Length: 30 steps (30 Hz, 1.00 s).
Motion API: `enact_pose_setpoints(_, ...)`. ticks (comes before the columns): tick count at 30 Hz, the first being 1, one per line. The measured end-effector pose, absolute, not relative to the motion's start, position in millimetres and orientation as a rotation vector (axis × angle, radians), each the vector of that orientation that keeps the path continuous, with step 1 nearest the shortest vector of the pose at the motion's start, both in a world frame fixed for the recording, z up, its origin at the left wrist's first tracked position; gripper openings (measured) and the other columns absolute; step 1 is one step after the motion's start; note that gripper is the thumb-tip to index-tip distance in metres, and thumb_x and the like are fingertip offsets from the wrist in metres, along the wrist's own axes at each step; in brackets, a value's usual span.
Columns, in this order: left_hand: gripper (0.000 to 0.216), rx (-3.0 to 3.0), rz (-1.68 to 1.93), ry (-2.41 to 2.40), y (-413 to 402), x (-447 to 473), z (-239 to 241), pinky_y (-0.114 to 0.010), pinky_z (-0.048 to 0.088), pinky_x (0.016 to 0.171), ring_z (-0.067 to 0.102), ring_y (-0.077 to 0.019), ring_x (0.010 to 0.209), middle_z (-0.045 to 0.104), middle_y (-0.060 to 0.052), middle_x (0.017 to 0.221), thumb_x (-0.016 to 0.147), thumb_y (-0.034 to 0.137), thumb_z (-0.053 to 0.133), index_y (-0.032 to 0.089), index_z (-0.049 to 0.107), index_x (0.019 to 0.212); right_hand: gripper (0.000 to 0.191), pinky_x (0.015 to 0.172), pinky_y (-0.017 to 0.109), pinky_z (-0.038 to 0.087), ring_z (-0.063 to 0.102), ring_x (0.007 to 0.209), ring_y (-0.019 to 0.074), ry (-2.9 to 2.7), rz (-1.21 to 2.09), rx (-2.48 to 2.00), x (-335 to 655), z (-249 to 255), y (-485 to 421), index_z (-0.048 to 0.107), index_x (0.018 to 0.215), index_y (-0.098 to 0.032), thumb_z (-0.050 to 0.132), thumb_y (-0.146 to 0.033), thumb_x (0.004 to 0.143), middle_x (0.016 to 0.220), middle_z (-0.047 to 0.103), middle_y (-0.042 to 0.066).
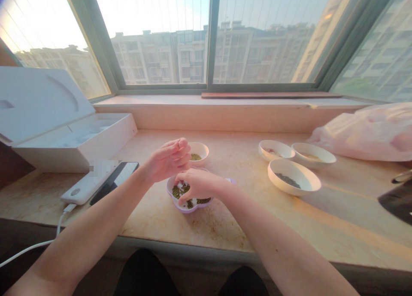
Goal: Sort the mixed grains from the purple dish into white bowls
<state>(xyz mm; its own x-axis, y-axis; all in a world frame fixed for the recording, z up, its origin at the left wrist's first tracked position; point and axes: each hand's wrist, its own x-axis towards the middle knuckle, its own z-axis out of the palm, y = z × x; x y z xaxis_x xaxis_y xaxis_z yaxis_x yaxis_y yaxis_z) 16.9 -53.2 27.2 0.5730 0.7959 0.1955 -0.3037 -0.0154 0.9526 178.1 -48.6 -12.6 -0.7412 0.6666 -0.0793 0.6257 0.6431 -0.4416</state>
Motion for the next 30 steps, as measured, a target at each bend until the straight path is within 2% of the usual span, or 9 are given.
enact_pose_setpoints(7,0.034,1.313,1.01,0.471,-45,17,24,-0.022,0.029,0.053,0.026,-0.0082,0.055,0.025,0.007,0.068,0.091,0.048,0.071,0.022,0.049,0.087,0.018,0.071,0.03,0.042,0.064,0.087,0.021,-2.72,0.68,-1.031,176,-18,-49,0.078,0.102,-0.026,0.081,-0.033,0.085,0.098,0.075,0.002)
enact_pose_setpoints(11,0.026,1.593,1.167,0.735,-28,18,11,-0.023,0.032,0.058,0.036,-0.0083,0.059,0.04,0.006,0.068,0.095,0.039,0.067,0.02,0.053,0.085,0.007,0.069,0.03,0.041,0.062,0.084,0.0195,-2.68,0.678,-0.982,177,-20,-48,0.077,0.088,-0.024,0.079,-0.029,0.085,0.097,0.071,0.004)
enact_pose_setpoints(14,0.014,1.979,1.183,1.131,-17,19,-1,-0.025,0.036,0.065,0.047,-0.011,0.066,0.053,0.004,0.07,0.096,0.026,0.063,0.019,0.06,0.084,0.008,0.065,0.031,0.039,0.061,0.08,0.0196,-2.675,0.694,-1.032,176,-20,-48,0.076,0.084,-0.023,0.079,-0.03,0.084,0.09,0.071,0.004)
enact_pose_setpoints(19,0.015,2.328,1.015,1.419,-5,19,-16,-0.031,0.044,0.08,0.059,-0.0168,0.079,0.067,-0.002,0.083,0.099,0.023,0.055,0.019,0.064,0.088,0.005,0.063,0.03,0.038,0.061,0.075,0.0179,-2.729,0.741,-1.072,174,-19,-46,0.076,0.084,-0.022,0.077,-0.027,0.085,0.082,0.072,0.002)
enact_pose_setpoints(24,0.017,2.393,0.959,1.564,6,18,-25,-0.039,0.044,0.098,0.063,-0.0219,0.096,0.07,-0.006,0.097,0.1,0.024,0.055,0.019,0.067,0.09,0.009,0.065,0.029,0.04,0.063,0.077,0.0176,-2.76,0.765,-1.1,174,-20,-43,0.079,0.087,-0.022,0.077,-0.031,0.086,0.085,0.074,0.002)
enact_pose_setpoints(30,0.018,2.363,0.912,1.602,14,17,-30,-0.042,0.044,0.099,0.064,-0.023,0.096,0.07,-0.006,0.097,0.1,0.024,0.056,0.019,0.07,0.089,0.007,0.068,0.028,0.045,0.068,0.078,0.0177,-2.634,0.93,-1.111,176,-18,-41,0.081,0.084,-0.02,0.076,-0.026,0.084,0.085,0.077,0.003)
